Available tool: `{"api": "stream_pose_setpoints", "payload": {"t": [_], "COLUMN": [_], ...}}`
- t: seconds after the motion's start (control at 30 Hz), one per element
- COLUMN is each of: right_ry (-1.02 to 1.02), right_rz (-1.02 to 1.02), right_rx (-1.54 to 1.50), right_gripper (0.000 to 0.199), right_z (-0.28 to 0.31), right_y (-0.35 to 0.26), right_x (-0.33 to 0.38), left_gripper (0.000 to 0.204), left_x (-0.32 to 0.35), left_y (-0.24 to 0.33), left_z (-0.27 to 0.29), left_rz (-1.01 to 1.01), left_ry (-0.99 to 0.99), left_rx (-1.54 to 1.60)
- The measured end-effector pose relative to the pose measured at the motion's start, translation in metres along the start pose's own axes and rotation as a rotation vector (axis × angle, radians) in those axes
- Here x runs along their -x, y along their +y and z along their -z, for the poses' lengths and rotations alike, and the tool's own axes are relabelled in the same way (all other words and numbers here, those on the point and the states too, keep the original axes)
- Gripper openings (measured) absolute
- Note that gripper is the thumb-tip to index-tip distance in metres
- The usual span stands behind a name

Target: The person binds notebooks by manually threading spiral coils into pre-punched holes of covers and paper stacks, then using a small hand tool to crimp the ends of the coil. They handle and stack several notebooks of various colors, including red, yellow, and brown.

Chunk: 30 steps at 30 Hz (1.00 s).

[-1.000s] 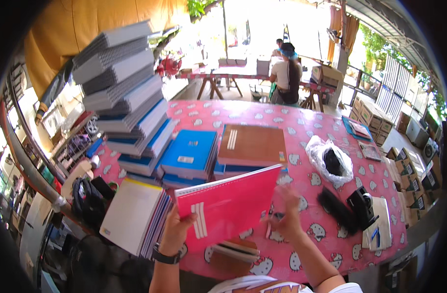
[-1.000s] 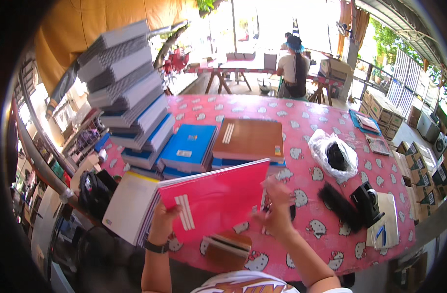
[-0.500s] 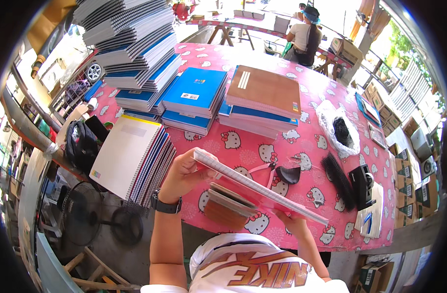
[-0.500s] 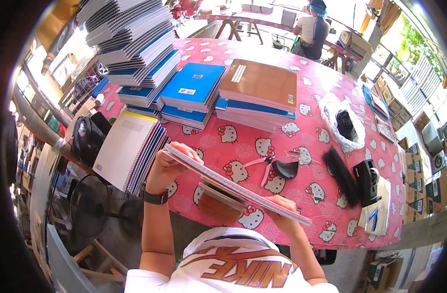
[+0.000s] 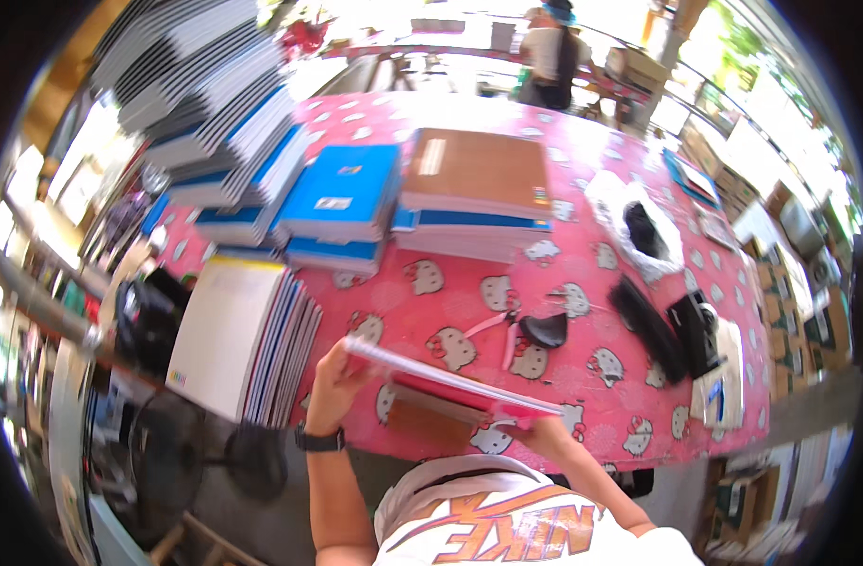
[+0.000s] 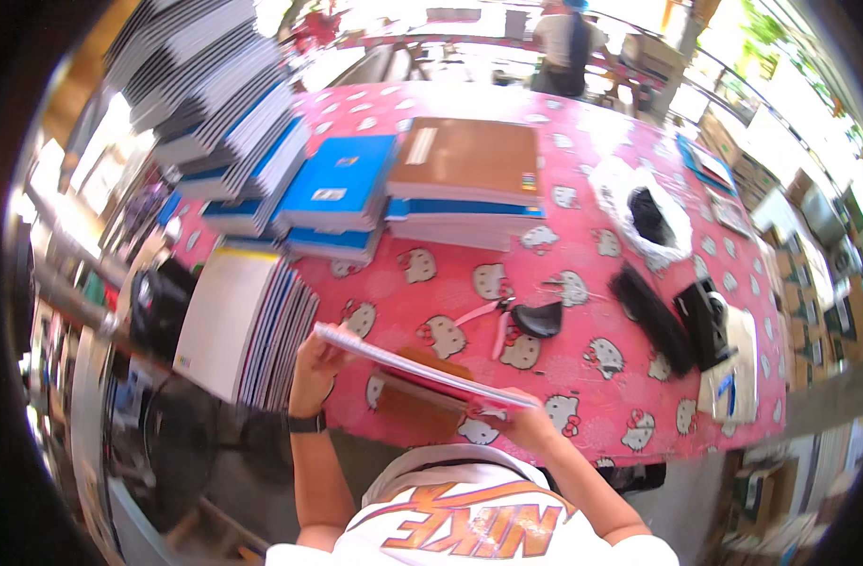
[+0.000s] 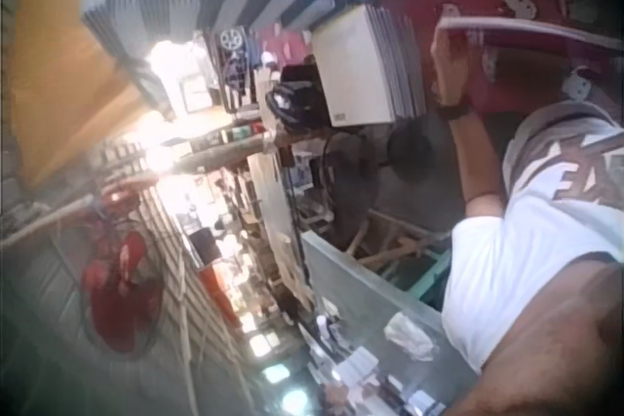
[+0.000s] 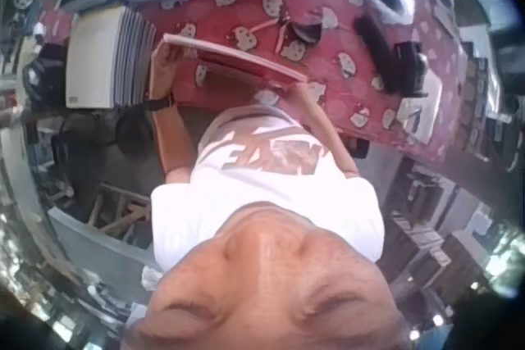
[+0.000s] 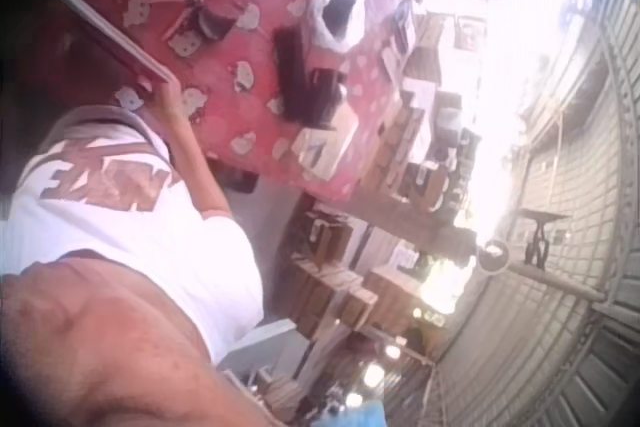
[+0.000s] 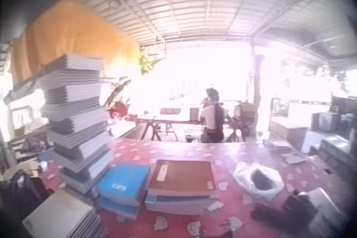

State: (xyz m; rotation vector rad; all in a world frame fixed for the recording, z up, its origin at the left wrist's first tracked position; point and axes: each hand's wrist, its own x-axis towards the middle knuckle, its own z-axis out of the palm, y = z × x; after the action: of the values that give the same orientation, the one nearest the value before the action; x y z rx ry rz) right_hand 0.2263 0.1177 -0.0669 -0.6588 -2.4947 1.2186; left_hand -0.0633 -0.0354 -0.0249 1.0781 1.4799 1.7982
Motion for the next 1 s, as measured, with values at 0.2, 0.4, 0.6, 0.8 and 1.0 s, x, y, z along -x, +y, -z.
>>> {"api": "stream_pose_setpoints", "payload": {"t": [0.2, 0.4, 0.6, 0.8, 1.0], "right_ry": [0.077, -0.311, 0.697, 0.581, 0.505], "right_rz": [0.098, 0.140, -0.321, -0.581, -0.463], "right_rx": [0.004, 0.013, 0.523, 0.904, 0.869], "right_gripper": [0.052, 0.062, 0.036, 0.039, 0.032], "right_z": [-0.048, 0.017, 0.161, 0.161, 0.167], "right_y": [0.032, 0.040, 0.170, 0.195, 0.203], "right_x": [-0.030, -0.059, -0.029, -0.018, -0.010], "left_gripper": [0.040, 0.032, 0.018, 0.010, 0.019], "left_x": [0.005, -0.027, -0.030, -0.021, -0.016], "left_y": [-0.054, -0.005, -0.014, -0.017, -0.005], "left_z": [0.005, -0.013, -0.006, 0.001, -0.009], "left_rz": [0.035, -0.257, -0.170, -0.164, -0.140], "left_ry": [0.206, 0.524, 0.498, 0.572, 0.575], "left_rx": [0.361, 0.087, 0.332, 0.179, 0.149]}}
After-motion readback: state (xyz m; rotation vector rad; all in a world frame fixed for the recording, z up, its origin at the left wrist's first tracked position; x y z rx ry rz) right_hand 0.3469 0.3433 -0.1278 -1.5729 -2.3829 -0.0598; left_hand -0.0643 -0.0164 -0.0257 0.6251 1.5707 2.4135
